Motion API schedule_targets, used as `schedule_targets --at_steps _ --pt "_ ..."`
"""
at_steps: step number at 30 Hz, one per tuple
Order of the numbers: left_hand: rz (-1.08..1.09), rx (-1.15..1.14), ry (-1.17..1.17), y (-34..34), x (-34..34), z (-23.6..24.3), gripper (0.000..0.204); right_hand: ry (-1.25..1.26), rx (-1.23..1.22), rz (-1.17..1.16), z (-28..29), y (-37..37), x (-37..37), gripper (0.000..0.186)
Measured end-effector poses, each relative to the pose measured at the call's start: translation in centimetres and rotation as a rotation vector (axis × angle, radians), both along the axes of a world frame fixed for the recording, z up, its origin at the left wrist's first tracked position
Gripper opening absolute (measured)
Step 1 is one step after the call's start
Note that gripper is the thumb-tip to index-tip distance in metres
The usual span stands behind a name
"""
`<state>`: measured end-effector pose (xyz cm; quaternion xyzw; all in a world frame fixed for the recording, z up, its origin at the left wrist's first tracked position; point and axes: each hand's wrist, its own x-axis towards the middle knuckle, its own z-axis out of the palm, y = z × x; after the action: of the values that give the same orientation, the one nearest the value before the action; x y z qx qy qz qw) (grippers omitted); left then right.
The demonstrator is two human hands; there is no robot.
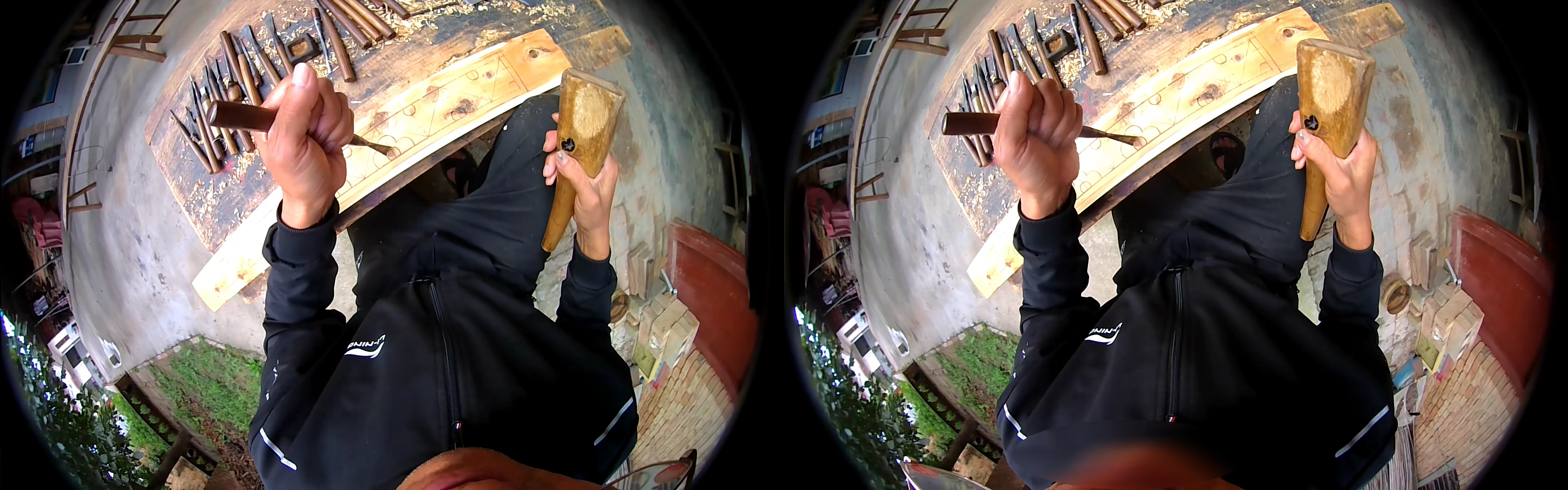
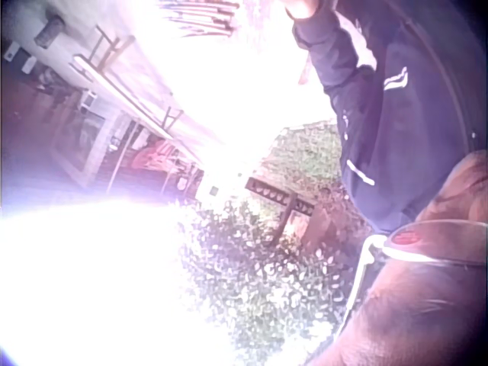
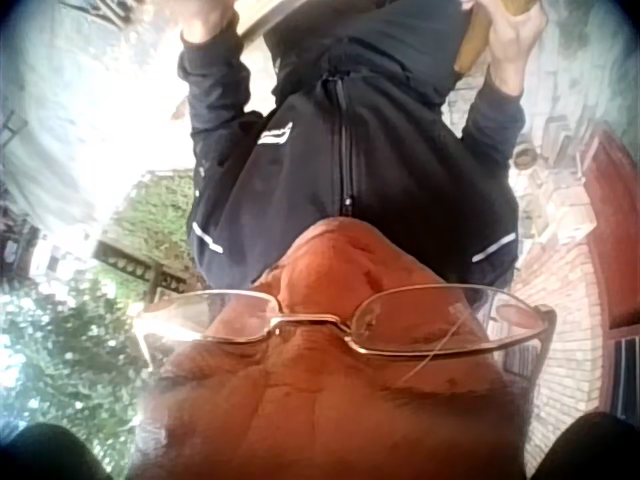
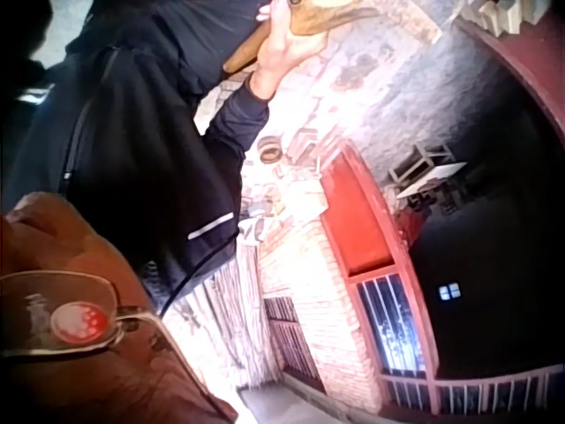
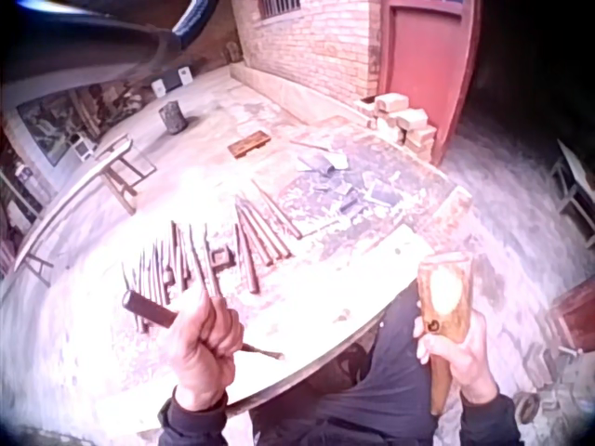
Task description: The person carves circular patterns into a wood plank using a chisel and a wooden mallet. They hammer the chisel along the drawn outlines, pick up different chisels from the table, and carve out segments of wood.
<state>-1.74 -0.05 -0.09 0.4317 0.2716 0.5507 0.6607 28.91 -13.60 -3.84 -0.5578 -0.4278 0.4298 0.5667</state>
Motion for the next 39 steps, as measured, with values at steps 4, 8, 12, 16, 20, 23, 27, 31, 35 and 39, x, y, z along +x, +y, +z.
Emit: schedule_targets --at_steps 4,8,12,16,20,23,27,31,35,39 --pt "-0.006 -0.008 0.088 0.1 0.9 0.5 0.044 0.005 0.006 0.003 0.0 0.0 0.0 0.026" --pt "-0.043 0.003 0.160 0.3 1.5 0.8 0.044 0.002 0.000 0.003 -0.1 0.0 0.1 0.026" --pt "-0.074 -0.013 0.148 0.4 1.2 0.7 0.045 0.013 0.000 -0.004 -0.1 -0.1 0.2 0.026" --pt "-0.103 -0.019 0.007 0.8 0.5 0.0 0.044 0.014 0.001 -0.005 0.0 -0.1 0.2 0.025" --pt "-0.113 0.002 -0.034 0.9 0.3 -0.1 0.044 0.014 0.007 0.004 -0.1 -0.1 0.3 0.025" --pt "-0.055 0.001 0.007 0.6 1.2 0.1 0.042 0.011 0.005 0.000 0.0 -0.1 0.1 0.025" --pt "0.055 0.027 0.103 0.1 2.4 0.1 0.039 0.004 -0.001 -0.005 -0.1 -0.1 0.1 0.025" --pt "0.015 0.032 0.103 0.6 2.2 0.3 0.041 -0.036 -0.043 0.026 0.0 -0.1 0.2 0.050" --pt "0.018 0.021 -0.018 0.9 0.8 -0.2 0.043 -0.054 -0.037 0.034 0.0 -0.1 0.2 0.050" --pt "0.112 0.036 0.018 0.5 1.0 -0.4 0.043 -0.075 -0.042 0.038 0.1 -0.2 0.3 0.050"
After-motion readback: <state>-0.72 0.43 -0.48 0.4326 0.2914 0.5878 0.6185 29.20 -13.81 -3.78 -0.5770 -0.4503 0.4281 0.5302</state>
